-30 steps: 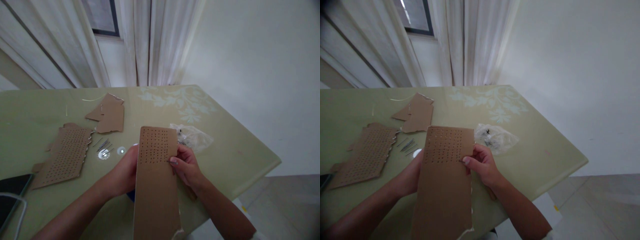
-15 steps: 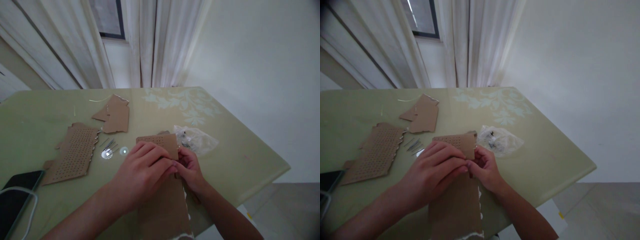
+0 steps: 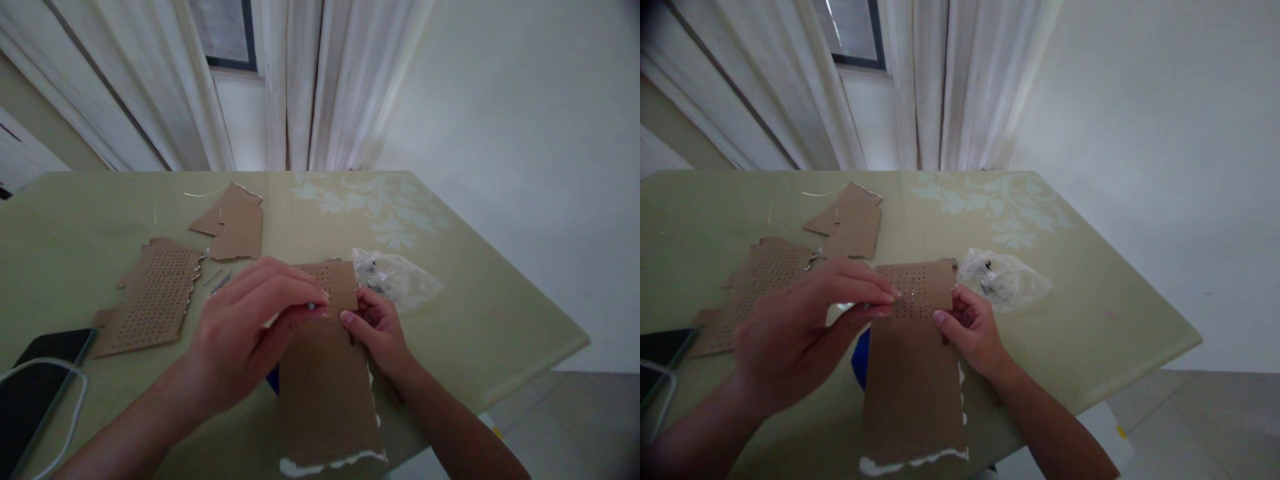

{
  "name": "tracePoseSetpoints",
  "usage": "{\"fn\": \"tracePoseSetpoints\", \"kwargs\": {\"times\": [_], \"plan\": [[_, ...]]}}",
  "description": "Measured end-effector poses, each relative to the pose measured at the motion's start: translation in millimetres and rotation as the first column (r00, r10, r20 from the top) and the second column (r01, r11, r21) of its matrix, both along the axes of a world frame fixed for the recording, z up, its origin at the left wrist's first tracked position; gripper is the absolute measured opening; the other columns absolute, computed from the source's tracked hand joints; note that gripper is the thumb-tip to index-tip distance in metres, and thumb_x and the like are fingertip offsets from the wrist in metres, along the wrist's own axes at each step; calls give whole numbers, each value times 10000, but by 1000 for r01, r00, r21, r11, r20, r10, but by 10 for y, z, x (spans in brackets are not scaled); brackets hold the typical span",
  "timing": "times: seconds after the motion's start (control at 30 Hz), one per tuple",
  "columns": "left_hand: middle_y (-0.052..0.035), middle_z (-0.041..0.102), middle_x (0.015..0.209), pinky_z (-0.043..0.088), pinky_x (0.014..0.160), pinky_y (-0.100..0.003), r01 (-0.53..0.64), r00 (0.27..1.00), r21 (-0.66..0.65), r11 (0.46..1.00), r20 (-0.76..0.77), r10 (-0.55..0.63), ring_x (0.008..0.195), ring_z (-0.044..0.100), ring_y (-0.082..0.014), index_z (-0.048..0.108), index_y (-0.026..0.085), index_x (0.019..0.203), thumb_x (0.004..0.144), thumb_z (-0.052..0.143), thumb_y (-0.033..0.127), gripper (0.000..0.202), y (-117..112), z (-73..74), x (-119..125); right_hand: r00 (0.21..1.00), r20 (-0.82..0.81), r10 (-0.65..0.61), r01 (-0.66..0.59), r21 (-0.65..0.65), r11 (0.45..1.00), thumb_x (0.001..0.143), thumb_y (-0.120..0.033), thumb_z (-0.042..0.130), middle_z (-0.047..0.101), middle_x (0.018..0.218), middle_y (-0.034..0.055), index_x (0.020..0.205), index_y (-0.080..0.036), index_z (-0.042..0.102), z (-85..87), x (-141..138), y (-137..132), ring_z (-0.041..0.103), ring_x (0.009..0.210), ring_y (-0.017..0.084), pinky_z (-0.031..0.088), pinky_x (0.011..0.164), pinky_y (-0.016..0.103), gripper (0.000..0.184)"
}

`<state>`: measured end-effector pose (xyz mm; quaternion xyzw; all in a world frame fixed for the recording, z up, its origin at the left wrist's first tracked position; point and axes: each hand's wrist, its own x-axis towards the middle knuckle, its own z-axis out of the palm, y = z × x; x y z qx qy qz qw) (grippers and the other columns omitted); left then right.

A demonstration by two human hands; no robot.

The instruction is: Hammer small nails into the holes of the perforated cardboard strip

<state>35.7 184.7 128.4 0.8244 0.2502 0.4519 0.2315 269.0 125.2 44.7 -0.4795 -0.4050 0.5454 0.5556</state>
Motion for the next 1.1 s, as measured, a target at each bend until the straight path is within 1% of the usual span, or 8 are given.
{"fn": "tracePoseSetpoints", "kwargs": {"times": [0.13,0.27,0.47,0.6,0.8,0.9,1.0,1.1], "plan": [[20,862,1083,616,900,-340,-321,947,-82,944,-56,317,996,812,-203,800,330,1191,1081,712,357,144,158,14,-232,999,-25,-32,31,-42,999,844,-487,950,723,787,1,934,-219,786,1,20,-4,573,605,128,488,529,222,326],[-6,858,1045,613,859,-344,-465,880,-260,846,-37,473,935,797,-213,825,288,1166,1024,762,483,250,210,-214,-390,1000,-27,-15,13,-69,998,837,-456,961,746,792,9,930,-214,816,-36,33,52,599,617,126,500,558,221,298],[-27,779,915,599,758,-294,-332,918,-437,836,54,393,838,716,-195,787,250,950,1063,684,536,324,-93,-812,-414,1000,4,25,-24,-89,996,830,-456,968,764,795,14,965,-211,843,-89,55,108,559,571,108,461,515,211,307],[-42,740,900,589,732,-296,-327,892,-520,789,106,439,806,669,-195,748,235,914,1096,617,583,414,-282,-1067,-377,996,59,59,-53,-109,993,808,-493,985,762,801,30,938,-188,836,-97,54,124,589,592,123,450,504,214,364],[-78,788,995,622,782,-318,-258,921,-618,743,76,383,849,702,-212,762,234,971,1106,582,592,423,-327,-1212,-354,990,135,31,-16,-109,994,835,-539,960,724,803,7,891,-202,764,-94,54,110,609,653,140,476,568,232,394],[-100,814,1106,635,865,-352,-245,928,-649,720,59,369,973,738,-239,749,241,981,1124,557,561,400,-356,-1259,-352,986,160,46,-26,-119,992,830,-558,959,705,787,6,855,-197,742,-103,70,113,601,644,142,467,564,239,421],[-102,815,1137,629,949,-380,-217,934,-664,716,73,350,1096,751,-262,736,243,970,1138,533,546,401,-392,-1286,-351,982,178,65,-42,-128,991,815,-558,972,631,712,-19,782,-194,693,-127,92,127,555,612,128,427,540,230,459],[-100,814,1159,626,956,-378,-175,944,-665,726,96,315,1088,753,-258,736,244,969,1143,531,527,391,-422,-1278,-350,980,182,82,-56,-147,988,822,-574,963,605,704,-31,788,-205,650,-140,111,134,545,605,124,424,527,224,485]]}}
